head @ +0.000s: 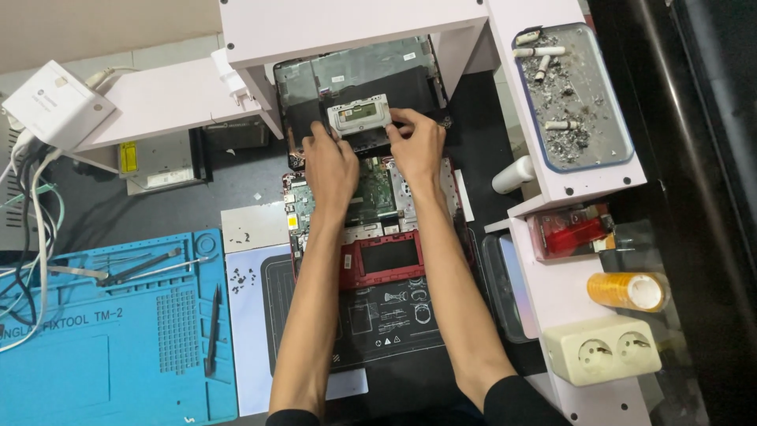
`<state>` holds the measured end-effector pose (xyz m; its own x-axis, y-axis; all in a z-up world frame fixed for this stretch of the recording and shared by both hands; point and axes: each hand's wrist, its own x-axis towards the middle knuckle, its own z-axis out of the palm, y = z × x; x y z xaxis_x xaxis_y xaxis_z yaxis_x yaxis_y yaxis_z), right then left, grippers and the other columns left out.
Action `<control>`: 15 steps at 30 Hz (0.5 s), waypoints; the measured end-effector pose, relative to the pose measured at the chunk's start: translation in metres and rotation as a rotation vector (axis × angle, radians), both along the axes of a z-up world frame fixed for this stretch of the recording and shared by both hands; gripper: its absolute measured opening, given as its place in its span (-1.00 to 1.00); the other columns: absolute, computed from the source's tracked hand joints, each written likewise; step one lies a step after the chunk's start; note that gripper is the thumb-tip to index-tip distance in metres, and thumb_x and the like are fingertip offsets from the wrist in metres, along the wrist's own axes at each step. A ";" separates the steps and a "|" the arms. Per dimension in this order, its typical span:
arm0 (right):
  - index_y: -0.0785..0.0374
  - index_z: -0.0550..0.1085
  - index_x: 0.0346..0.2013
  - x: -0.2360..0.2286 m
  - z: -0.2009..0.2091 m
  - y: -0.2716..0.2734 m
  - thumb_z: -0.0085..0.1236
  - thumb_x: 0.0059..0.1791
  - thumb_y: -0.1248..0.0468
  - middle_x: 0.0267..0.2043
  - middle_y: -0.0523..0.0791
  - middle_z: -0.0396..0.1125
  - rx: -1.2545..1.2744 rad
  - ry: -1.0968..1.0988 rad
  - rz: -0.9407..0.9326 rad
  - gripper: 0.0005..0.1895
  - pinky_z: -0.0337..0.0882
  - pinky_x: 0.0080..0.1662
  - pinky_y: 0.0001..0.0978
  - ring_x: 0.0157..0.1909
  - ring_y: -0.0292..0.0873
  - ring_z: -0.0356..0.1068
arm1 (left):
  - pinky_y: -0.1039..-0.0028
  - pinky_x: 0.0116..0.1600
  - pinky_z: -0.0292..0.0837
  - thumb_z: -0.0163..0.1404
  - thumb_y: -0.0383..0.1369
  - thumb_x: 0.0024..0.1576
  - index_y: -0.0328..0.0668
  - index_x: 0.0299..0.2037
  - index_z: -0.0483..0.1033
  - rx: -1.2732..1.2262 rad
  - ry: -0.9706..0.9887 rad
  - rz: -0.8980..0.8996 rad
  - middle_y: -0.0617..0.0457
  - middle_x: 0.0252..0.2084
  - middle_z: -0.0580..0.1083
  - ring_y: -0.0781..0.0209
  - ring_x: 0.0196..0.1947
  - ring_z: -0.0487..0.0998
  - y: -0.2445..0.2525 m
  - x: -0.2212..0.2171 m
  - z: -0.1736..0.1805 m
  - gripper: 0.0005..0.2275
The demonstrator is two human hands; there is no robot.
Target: The person removes a small circuit board from a disassembled laptop using a screwdriver and places it on the workbench. They then use the screwdriver to loosen screws on the laptop's red palm rest and lift the component away from the main chassis.
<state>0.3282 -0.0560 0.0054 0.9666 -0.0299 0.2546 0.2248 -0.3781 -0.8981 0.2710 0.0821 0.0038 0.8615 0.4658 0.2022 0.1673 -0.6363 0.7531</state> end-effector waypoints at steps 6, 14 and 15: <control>0.34 0.62 -0.08 -0.001 -0.010 -0.003 0.26 -0.06 0.42 -0.15 0.01 0.58 0.005 -0.058 0.027 -0.75 0.57 -0.09 -0.41 -0.15 -0.21 0.61 | 0.02 -0.12 0.42 -0.06 -0.48 0.16 -0.48 0.03 0.27 0.006 0.047 -0.002 -0.34 -0.18 0.41 -0.26 -0.20 0.48 -0.002 -0.002 0.014 -0.73; 0.30 0.60 -0.05 -0.054 0.022 -0.021 0.23 -0.03 0.39 -0.08 -0.03 0.55 0.091 -0.031 0.003 -0.75 0.60 -0.08 -0.37 -0.05 -0.17 0.58 | 0.06 -0.10 0.36 -0.25 -0.29 0.40 -0.37 -0.24 0.35 0.147 -0.077 -0.052 -0.26 -0.25 0.40 -0.17 -0.18 0.41 -0.009 -0.071 0.043 -0.72; 0.29 0.61 -0.05 -0.064 0.025 -0.025 0.21 0.00 0.39 -0.05 -0.03 0.54 0.105 -0.057 -0.002 -0.77 0.61 -0.05 -0.36 -0.04 -0.15 0.57 | 0.09 -0.08 0.34 -0.35 -0.31 0.43 -0.33 -0.27 0.37 0.171 -0.069 -0.076 -0.21 -0.28 0.39 -0.11 -0.22 0.40 -0.008 -0.086 0.041 -0.69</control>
<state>0.2640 -0.0807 0.0300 0.9507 -0.0609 0.3042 0.2759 -0.2826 -0.9187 0.1855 0.0745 0.0444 0.8741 0.3538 0.3328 0.0655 -0.7648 0.6409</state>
